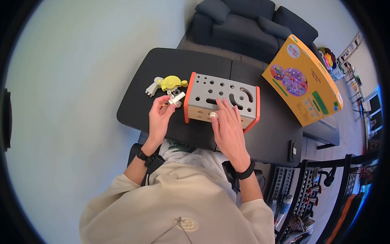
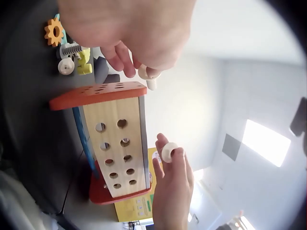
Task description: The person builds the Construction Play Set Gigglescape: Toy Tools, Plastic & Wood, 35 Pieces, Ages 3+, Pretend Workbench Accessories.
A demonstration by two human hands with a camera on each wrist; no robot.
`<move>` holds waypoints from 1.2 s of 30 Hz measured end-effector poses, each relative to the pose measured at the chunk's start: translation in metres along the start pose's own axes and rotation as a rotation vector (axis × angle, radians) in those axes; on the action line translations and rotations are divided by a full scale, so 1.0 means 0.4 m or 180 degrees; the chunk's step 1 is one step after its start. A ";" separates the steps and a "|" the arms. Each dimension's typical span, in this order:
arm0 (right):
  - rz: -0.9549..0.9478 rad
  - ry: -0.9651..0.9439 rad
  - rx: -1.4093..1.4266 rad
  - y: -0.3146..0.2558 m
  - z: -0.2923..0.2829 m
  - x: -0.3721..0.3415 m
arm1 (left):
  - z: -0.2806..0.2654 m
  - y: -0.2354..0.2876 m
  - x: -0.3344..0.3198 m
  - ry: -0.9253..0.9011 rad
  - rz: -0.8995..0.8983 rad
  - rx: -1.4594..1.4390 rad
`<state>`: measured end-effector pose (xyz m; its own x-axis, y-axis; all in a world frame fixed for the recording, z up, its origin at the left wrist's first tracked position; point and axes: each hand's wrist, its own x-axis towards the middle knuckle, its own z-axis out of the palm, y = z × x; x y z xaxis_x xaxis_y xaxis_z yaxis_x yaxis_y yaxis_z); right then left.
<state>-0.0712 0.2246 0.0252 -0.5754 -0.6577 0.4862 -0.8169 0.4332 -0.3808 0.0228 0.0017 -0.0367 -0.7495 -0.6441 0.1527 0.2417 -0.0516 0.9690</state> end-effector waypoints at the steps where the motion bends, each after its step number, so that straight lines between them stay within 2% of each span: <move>1: -0.0019 0.0002 0.0002 0.003 0.005 0.000 | -0.002 -0.003 0.011 0.0013 0.0013 -0.0002; 4: 0.0251 -0.0021 0.0084 0.014 0.020 -0.009 | -0.002 -0.007 0.040 0.0030 -0.0414 -0.0054; 8: 0.0357 -0.0018 0.0171 0.026 0.002 -0.027 | 0.003 -0.035 0.070 -0.0029 -0.0411 -0.0445; 22: 0.0483 -0.0099 0.0440 0.048 -0.022 -0.050 | 0.045 -0.067 0.086 -0.0138 -0.0676 -0.0721; 26: 0.0468 0.0166 0.0552 0.042 -0.032 -0.087 | 0.059 -0.065 0.089 -0.0207 -0.0678 -0.0655; 28: 0.0954 0.0295 0.0762 0.039 -0.044 -0.124 | 0.059 -0.068 0.091 -0.0098 -0.0689 -0.0496; 29: 0.0968 0.0288 0.0755 0.048 -0.046 -0.142 | 0.057 -0.071 0.092 -0.0103 -0.0706 -0.0499; 31: 0.1205 0.0679 0.0493 0.083 -0.045 -0.179 | 0.053 -0.075 0.094 -0.0357 -0.0664 -0.0275; 32: 0.1514 0.0793 0.0573 0.095 -0.046 -0.190 | 0.054 -0.078 0.089 -0.0364 -0.0678 -0.0268; 33: 0.1529 0.0799 0.0573 0.111 -0.044 -0.203 | 0.057 -0.079 0.086 -0.0530 -0.0674 -0.0197; 35: 0.2050 0.1090 0.0600 0.155 -0.039 -0.233 | 0.065 -0.084 0.081 -0.0719 -0.0666 -0.0127; 36: 0.2089 0.0976 0.0583 0.182 -0.038 -0.256 | 0.068 -0.093 0.077 -0.0707 -0.0553 -0.0165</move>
<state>-0.0724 0.3326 -0.0402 -0.9496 -0.0863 0.3013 -0.2975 0.5504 -0.7801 -0.0260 0.0045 -0.0626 -0.8977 -0.4397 0.0297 0.1248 -0.1892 0.9740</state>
